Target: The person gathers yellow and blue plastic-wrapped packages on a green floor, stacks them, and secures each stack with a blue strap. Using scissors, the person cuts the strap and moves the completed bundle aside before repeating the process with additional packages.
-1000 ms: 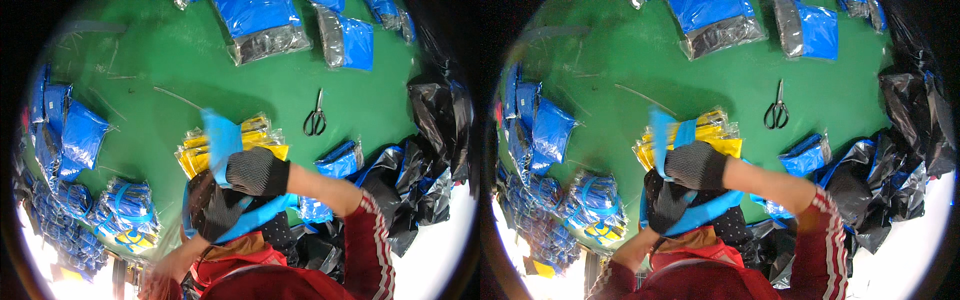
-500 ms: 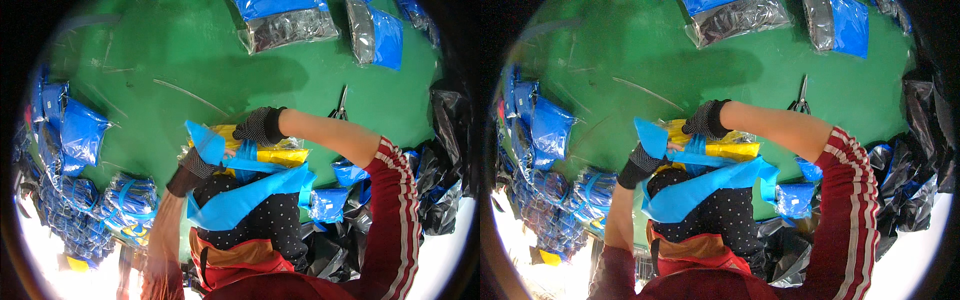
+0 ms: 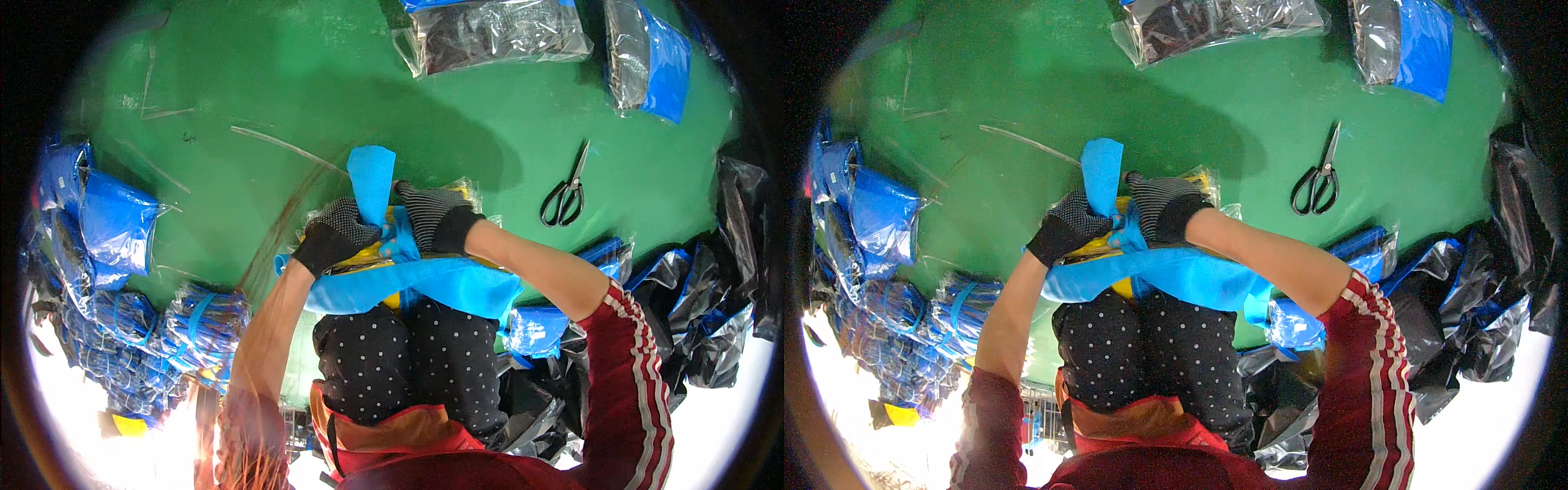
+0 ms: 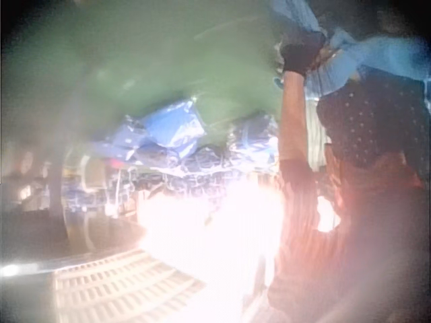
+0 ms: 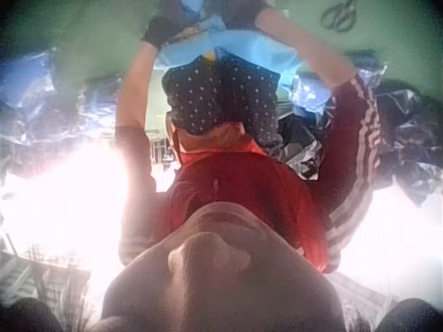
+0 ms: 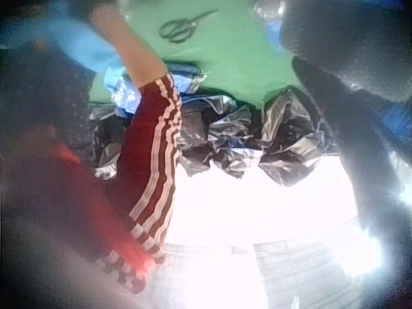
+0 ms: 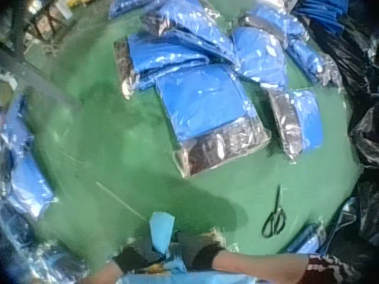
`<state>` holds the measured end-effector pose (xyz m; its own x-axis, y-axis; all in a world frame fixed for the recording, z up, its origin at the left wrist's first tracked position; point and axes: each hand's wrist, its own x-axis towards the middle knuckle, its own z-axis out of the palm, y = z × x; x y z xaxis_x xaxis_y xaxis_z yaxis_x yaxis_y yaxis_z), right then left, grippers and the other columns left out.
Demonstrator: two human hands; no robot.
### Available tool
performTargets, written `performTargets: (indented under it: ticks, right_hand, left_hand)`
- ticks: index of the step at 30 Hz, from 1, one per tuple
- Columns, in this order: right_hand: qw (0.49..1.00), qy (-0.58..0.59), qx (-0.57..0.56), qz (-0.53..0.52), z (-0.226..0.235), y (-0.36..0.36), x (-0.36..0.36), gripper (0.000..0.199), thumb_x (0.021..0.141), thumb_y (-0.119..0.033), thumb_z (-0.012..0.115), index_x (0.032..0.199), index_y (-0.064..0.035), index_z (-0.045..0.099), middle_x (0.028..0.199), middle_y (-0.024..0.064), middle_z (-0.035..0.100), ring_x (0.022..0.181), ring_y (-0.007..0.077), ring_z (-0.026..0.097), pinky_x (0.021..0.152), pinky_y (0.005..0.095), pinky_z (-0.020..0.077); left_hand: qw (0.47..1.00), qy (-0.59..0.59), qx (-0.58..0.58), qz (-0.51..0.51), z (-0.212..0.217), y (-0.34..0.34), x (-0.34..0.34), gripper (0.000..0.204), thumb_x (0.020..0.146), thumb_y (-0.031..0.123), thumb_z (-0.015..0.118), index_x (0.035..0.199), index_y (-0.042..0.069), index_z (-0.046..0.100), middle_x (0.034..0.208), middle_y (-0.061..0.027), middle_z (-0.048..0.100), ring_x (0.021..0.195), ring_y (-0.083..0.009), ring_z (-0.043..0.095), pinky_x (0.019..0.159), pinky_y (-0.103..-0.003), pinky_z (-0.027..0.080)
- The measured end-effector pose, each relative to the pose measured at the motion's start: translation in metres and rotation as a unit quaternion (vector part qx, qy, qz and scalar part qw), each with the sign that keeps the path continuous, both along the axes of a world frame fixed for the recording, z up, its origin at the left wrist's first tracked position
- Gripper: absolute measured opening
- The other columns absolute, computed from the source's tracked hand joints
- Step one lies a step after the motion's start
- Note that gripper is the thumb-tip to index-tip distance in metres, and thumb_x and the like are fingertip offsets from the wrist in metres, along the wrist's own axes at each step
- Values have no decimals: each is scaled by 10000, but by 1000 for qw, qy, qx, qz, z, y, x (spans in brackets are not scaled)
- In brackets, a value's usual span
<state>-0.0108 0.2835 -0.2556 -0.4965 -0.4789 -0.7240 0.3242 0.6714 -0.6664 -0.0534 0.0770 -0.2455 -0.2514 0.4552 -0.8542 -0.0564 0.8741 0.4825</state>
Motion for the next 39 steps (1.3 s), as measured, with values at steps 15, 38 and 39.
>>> performTargets:
  ticks: [15, 38, 39]
  right_hand:
    - [822, -119, -201, -519, 65, -3, 34, 141, 839, -12, 465, 957, -58, 526, 799, 19, 515, 680, 98, 495, 607, 250, 432]
    - [942, 25, -115, -314, 238, -73, 118, 276, 923, -185, 521, 1142, -17, 534, 832, 68, 634, 746, 183, 609, 634, 320, 474]
    - [959, 128, -119, -225, 233, -82, 102, 259, 926, -221, 495, 1058, -6, 551, 811, 126, 637, 735, 265, 626, 642, 369, 483]
  left_hand:
    - [928, -330, 137, 103, 316, -153, 136, 411, 904, 350, 494, 1119, 4, 545, 1039, -170, 613, 954, -237, 598, 861, -378, 471]
    - [755, 176, -238, 585, -48, -191, 231, 445, 862, 440, 570, 982, 11, 578, 1004, -204, 623, 935, -380, 575, 779, -419, 423]
    - [753, 151, -218, 603, -66, -181, 226, 515, 840, 499, 551, 988, 7, 590, 1008, -218, 621, 945, -384, 576, 796, -427, 425]
